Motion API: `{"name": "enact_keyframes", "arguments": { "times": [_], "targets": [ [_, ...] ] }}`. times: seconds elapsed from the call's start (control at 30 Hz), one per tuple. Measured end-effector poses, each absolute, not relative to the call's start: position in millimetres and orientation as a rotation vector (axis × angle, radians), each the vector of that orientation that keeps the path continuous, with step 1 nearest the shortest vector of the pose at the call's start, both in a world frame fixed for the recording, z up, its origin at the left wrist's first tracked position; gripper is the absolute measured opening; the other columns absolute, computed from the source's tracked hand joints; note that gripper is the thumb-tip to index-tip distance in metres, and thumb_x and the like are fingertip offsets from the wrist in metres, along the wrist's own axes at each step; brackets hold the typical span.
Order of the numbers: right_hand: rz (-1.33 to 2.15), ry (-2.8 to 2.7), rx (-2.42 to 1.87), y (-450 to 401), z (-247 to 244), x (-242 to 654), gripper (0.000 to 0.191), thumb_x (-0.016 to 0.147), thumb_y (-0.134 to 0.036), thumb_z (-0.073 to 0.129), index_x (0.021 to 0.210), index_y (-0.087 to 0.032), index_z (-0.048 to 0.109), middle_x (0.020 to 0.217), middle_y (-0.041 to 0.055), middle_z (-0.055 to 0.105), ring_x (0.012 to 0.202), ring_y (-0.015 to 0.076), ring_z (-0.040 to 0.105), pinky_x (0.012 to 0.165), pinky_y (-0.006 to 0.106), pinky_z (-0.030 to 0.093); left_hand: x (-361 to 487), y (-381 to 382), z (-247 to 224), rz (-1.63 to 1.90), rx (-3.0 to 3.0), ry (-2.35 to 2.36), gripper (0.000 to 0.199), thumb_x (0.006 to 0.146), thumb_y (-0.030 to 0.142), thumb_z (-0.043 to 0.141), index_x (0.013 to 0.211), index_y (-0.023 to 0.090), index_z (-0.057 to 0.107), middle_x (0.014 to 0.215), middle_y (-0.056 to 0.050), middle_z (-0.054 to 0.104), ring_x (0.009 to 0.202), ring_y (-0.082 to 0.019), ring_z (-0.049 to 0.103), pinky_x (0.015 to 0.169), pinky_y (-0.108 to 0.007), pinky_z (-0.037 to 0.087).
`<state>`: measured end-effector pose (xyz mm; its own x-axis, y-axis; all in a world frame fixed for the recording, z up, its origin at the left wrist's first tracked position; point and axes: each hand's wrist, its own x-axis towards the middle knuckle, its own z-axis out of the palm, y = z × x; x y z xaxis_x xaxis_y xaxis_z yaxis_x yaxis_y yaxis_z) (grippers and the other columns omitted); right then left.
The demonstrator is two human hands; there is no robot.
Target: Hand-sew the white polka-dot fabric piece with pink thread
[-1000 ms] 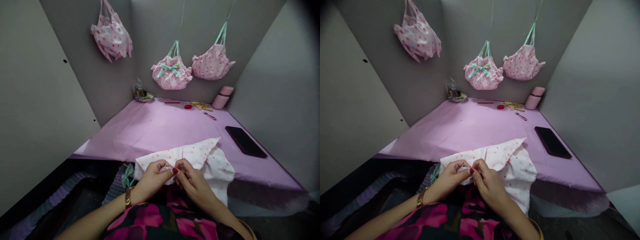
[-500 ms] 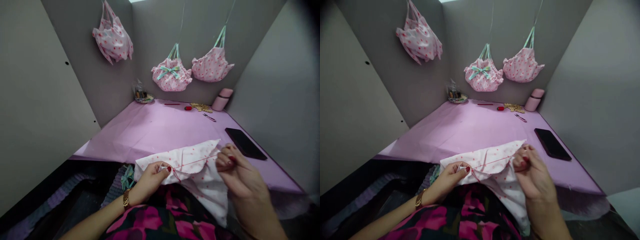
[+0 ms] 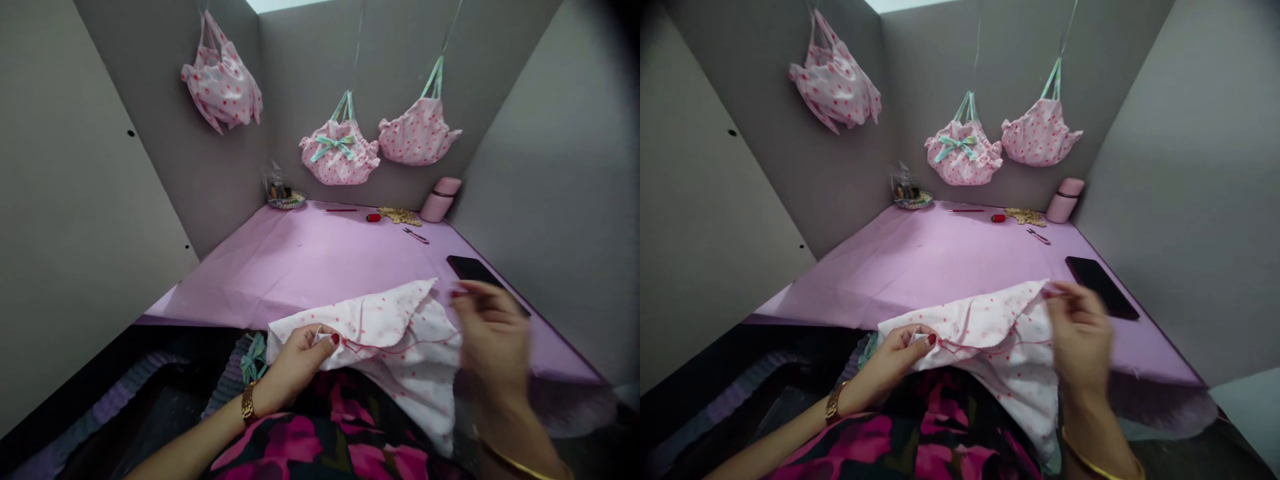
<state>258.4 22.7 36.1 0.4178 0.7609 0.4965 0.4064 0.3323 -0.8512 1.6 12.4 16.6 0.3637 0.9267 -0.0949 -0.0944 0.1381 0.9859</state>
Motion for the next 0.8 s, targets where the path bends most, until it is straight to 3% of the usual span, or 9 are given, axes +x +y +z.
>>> {"name": "enact_keyframes", "arguments": {
  "times": [0.13,0.27,0.33,0.6,0.8],
  "targets": [
    [0.692,-1.850,-1.227,21.9,37.9,199.7,0.015,0.077,-0.024,0.061,0.091,-0.020,0.064,0.071,0.0003,0.053,0.063,0.0126,0.048,0.058,0.025,0.038,2.1,10.9,18.3,0.892,1.145,0.862,0.026,0.078,0.040,0.057,0.077,0.014,0.058,0.062,0.003,0.046,0.056,-0.009,0.035,0.054,-0.021,0.026],
    [0.771,-2.036,-1.151,16.8,42.0,181.7,0.008,0.080,-0.021,0.058,0.080,-0.019,0.066,0.065,-0.0003,0.052,0.062,0.0118,0.048,0.057,0.024,0.036,2.3,10.5,16.6,0.883,1.138,0.838,0.027,0.077,0.041,0.057,0.078,0.014,0.059,0.061,0.003,0.048,0.056,-0.009,0.037,0.055,-0.022,0.027],
    [0.757,-2.029,-1.104,15.8,41.3,183.4,0.017,0.083,-0.022,0.054,0.073,-0.018,0.066,0.062,0.0000,0.053,0.063,0.0121,0.049,0.059,0.025,0.036,2.1,10.6,15.6,0.875,1.140,0.834,0.027,0.077,0.041,0.057,0.077,0.014,0.059,0.061,0.003,0.048,0.056,-0.009,0.037,0.056,-0.022,0.027],
    [0.771,-1.210,-1.030,29.9,21.8,208.2,0.008,0.073,-0.027,0.067,0.073,-0.020,0.065,0.070,-0.0006,0.060,0.065,0.0106,0.053,0.061,0.022,0.041,1.5,10.6,18.3,0.866,1.200,0.867,0.027,0.079,0.040,0.056,0.078,0.013,0.058,0.060,0.004,0.042,0.054,-0.008,0.029,0.051,-0.022,0.020],
    [0.539,-0.725,-1.004,42.3,33.3,235.8,0.017,0.062,-0.027,0.073,0.071,-0.017,0.063,0.063,-0.0031,0.053,0.054,0.0073,0.045,0.053,0.021,0.039,2.4,11.1,17.6,0.874,1.208,0.868,0.026,0.079,0.039,0.057,0.079,0.013,0.058,0.060,0.004,0.041,0.054,-0.008,0.029,0.052,-0.022,0.021]
  ]
}}
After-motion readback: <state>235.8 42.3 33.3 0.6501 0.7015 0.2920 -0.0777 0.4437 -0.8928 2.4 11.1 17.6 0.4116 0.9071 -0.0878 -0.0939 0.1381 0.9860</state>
